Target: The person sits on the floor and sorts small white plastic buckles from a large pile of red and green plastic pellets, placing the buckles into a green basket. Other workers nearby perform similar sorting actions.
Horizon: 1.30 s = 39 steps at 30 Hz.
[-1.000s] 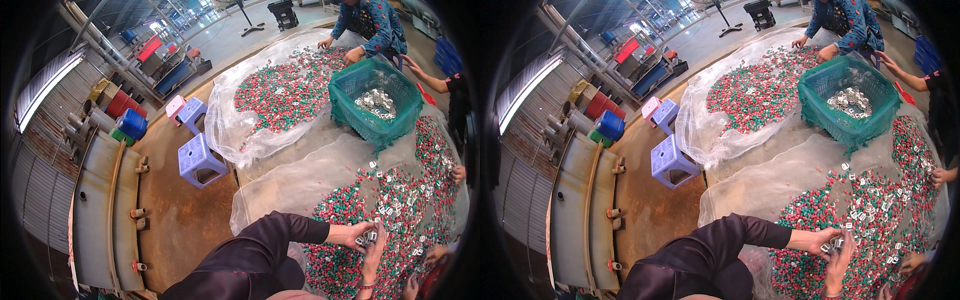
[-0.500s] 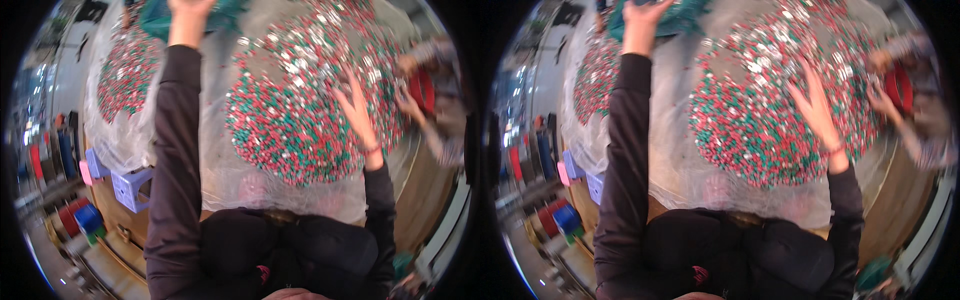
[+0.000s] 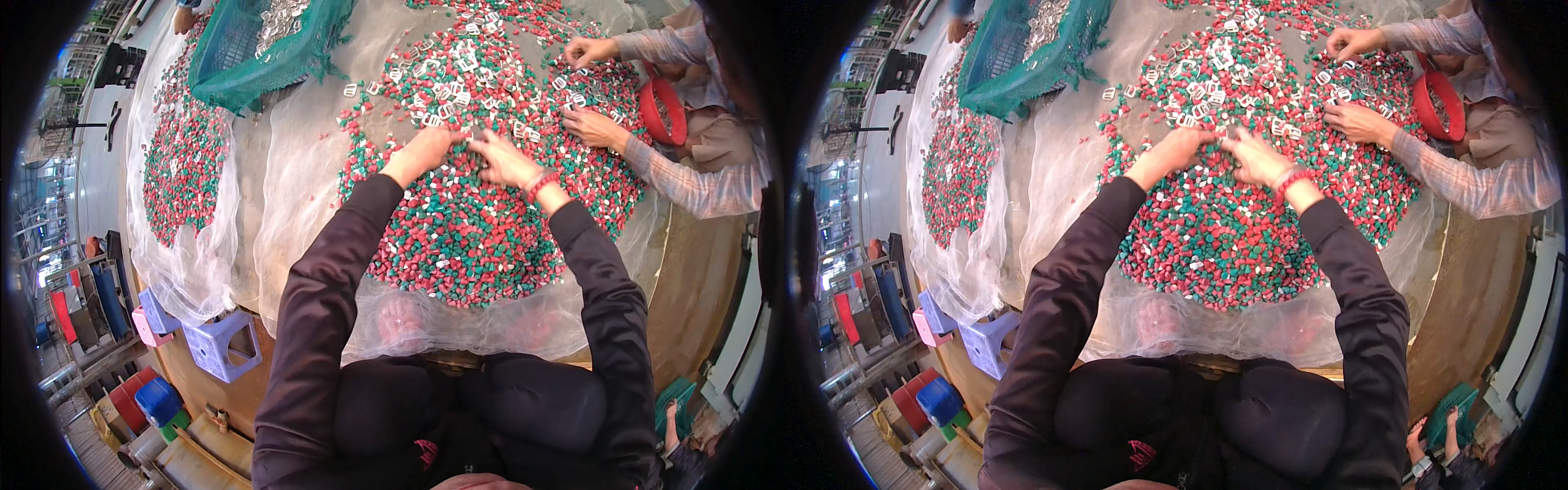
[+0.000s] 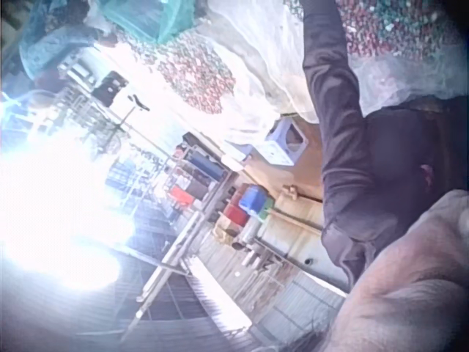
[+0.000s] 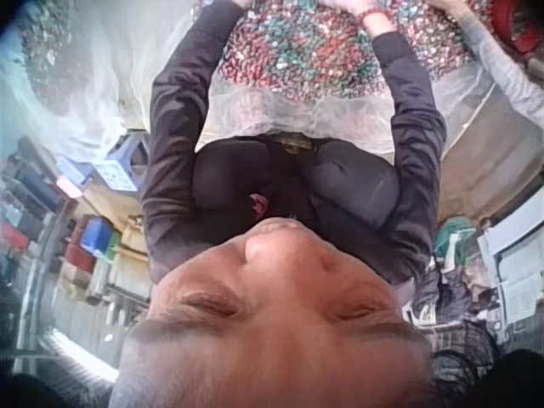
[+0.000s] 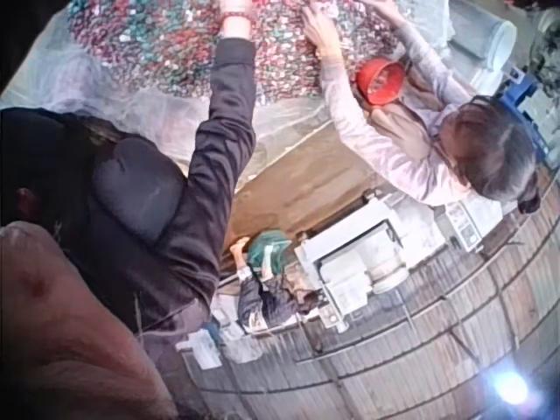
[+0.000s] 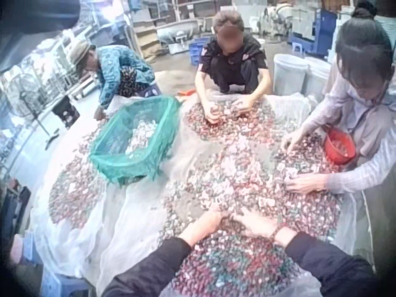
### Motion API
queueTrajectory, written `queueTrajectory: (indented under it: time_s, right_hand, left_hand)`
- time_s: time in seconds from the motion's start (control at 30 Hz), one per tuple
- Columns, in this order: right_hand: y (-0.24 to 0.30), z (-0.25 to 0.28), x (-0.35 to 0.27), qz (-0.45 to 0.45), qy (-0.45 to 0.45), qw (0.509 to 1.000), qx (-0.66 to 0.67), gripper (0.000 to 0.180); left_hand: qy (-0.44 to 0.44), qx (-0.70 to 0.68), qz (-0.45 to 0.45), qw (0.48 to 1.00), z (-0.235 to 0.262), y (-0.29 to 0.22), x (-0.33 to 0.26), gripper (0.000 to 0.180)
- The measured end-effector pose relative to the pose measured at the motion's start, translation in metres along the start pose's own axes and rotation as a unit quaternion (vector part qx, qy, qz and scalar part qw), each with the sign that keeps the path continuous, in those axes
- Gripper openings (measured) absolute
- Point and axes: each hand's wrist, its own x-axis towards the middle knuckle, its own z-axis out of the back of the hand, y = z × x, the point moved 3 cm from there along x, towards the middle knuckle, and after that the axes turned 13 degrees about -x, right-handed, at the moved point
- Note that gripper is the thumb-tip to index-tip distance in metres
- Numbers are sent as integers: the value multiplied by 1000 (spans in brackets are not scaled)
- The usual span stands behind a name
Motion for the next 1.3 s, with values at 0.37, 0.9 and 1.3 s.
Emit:
queueTrajectory:
  time_s: [0.37,0.9,1.3]
  right_hand:
    - [49,9,-64,-124,53,722,678,45]
    - [49,20,-73,-45,-158,931,324,71]
    - [75,21,-66,-34,-24,603,797,23]
  left_hand:
    - [148,-447,158,868,17,-72,-95,27]
    - [-65,-61,32,995,53,-77,-103,50]
    - [-112,-64,-13,992,54,-120,-77,3]
